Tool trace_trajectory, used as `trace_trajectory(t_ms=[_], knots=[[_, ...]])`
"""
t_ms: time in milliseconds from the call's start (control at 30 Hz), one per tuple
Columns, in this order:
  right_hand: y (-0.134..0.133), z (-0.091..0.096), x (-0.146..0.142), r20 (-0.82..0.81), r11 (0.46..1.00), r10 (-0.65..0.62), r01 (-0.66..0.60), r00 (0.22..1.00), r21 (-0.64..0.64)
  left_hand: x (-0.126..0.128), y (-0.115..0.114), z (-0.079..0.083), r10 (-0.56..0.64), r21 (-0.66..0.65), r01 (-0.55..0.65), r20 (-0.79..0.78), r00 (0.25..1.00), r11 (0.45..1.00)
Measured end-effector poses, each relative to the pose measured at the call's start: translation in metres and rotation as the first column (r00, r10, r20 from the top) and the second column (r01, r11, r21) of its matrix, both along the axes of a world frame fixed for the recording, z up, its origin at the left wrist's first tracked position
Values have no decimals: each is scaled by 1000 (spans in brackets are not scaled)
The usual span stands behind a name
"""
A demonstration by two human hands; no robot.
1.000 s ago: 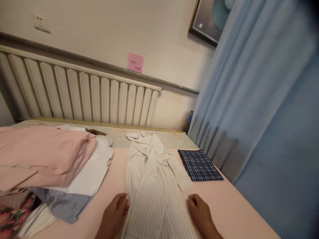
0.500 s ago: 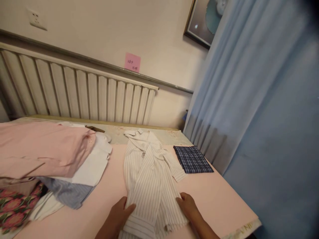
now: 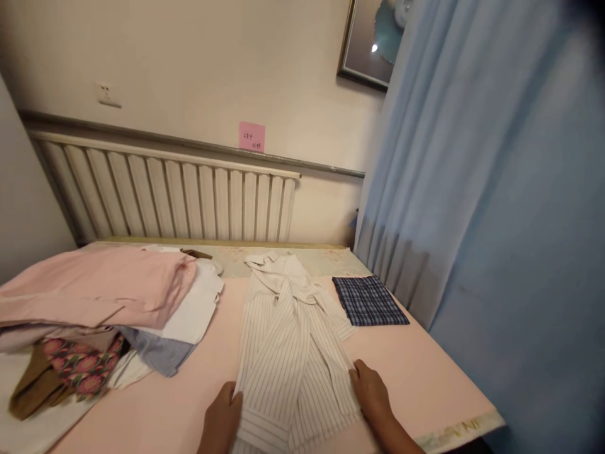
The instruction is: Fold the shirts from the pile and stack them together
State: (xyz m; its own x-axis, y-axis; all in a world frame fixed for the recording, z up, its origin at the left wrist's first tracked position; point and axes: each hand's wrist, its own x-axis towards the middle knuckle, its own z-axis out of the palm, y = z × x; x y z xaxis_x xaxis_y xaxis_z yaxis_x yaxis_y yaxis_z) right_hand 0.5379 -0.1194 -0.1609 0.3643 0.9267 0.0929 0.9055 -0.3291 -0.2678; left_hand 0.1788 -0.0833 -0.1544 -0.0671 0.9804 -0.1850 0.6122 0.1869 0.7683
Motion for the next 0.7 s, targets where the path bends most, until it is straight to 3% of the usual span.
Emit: trace_trajectory(t_ms=[133,267,333,467,700], knots=[[-6,0,-2,49,999,46,-47,998,7,4,-13,5,35,20,-34,-92,995,999],[-12,-8,4,107,985,121,-133,987,109,14,-19,12,63,271,47,-383,921,962],[-14,-14,7,136,970,164,-185,977,155,22,-17,16,55,324,127,-498,865,937],[-14,-20,9,138,962,182,-205,974,180,42,-4,28,-57,160,168,-540,840,973],[-11,-28,11,152,947,200,-230,968,223,65,17,43,-178,-67,166,-434,883,984]])
